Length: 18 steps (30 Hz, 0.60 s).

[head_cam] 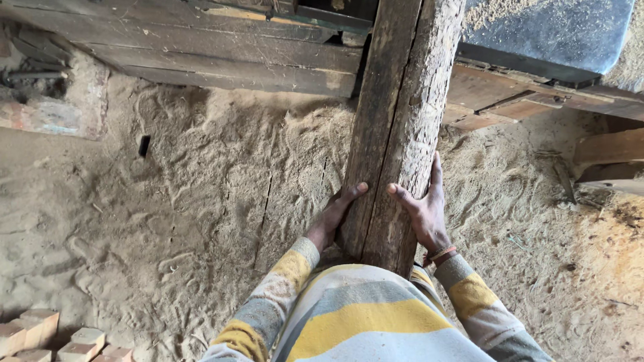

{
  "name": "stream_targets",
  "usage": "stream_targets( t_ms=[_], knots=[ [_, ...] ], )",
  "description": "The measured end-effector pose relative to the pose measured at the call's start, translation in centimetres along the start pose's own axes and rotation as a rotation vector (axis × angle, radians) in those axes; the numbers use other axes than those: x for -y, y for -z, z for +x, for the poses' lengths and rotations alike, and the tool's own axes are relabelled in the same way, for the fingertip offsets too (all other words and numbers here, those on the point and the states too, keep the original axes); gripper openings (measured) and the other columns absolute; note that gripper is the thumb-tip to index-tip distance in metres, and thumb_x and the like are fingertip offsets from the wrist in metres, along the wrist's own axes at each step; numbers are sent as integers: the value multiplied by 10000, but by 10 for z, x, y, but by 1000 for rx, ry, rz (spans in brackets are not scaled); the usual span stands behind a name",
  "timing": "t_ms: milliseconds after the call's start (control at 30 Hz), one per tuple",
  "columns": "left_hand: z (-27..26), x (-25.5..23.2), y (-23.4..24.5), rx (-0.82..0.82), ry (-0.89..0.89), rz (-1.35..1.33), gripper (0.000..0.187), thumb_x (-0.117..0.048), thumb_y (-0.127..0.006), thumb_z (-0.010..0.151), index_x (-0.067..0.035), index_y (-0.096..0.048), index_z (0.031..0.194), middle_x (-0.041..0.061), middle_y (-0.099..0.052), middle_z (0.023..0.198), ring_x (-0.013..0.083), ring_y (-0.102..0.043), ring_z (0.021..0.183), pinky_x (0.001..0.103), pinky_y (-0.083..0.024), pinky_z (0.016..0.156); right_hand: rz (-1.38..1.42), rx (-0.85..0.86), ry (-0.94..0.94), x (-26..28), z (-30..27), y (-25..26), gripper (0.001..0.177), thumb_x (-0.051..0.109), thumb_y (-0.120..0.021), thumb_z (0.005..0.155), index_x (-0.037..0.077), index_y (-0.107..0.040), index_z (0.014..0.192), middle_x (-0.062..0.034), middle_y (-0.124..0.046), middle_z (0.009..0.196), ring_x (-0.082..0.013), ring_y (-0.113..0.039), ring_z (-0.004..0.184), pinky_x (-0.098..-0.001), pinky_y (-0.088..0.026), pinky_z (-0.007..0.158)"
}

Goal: The person feeds a long log into a table saw, guiding it with both hands to cut planks. After each cut, the person removes the cut plank and sets it aside, then repositions the log to continue cutting. The process is repeated multiple times throughout the clip.

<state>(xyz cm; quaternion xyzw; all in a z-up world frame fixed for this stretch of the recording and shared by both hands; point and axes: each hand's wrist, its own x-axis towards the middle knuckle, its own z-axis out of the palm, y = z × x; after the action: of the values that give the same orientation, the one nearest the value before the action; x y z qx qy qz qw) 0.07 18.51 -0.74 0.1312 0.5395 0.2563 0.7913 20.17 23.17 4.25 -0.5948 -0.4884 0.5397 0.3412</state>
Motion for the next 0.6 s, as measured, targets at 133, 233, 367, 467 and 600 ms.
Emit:
stream_targets(
  t_ms=[133,233,367,467,600],
  knots=[
    [0,-2,-1,26,-65,-70,1215,-754,-723,643,-31,-350,1546,251,-557,1442,368,-589,1287,456,-504,1067,-51,-13,63,-5,3,-1,1285,397,-877,735,29,-78,1672,-248,-365,1643,-347,-420,1488,-461,-356,1226],
    [2,0,2,19,-51,-38,1202,-756,-709,663,-33,-350,1554,249,-548,1445,360,-589,1282,458,-511,1067,-18,-10,24,-5,4,-3,1309,475,-847,700,51,-71,1665,-231,-354,1636,-340,-423,1477,-484,-392,1204],
    [11,4,5,72,-38,-98,1203,-760,-728,670,-11,-389,1548,263,-550,1485,372,-592,1305,443,-494,1091,-103,-23,80,-2,6,0,1336,588,-824,702,46,-88,1676,-238,-307,1677,-358,-381,1520,-521,-365,1229],
    [6,2,4,36,-95,24,1203,-796,-677,712,-55,-353,1603,221,-454,1547,339,-490,1364,448,-414,1104,4,-1,4,3,3,-3,1381,605,-845,634,65,-68,1639,-231,-344,1615,-359,-430,1461,-514,-414,1194],
    [-4,-13,-2,6,-139,55,1213,-794,-682,686,-62,-340,1591,186,-451,1553,335,-483,1386,454,-428,1125,-57,-2,82,8,8,0,1280,485,-841,747,48,-78,1676,-228,-315,1671,-356,-397,1515,-507,-380,1217]
  ],
)
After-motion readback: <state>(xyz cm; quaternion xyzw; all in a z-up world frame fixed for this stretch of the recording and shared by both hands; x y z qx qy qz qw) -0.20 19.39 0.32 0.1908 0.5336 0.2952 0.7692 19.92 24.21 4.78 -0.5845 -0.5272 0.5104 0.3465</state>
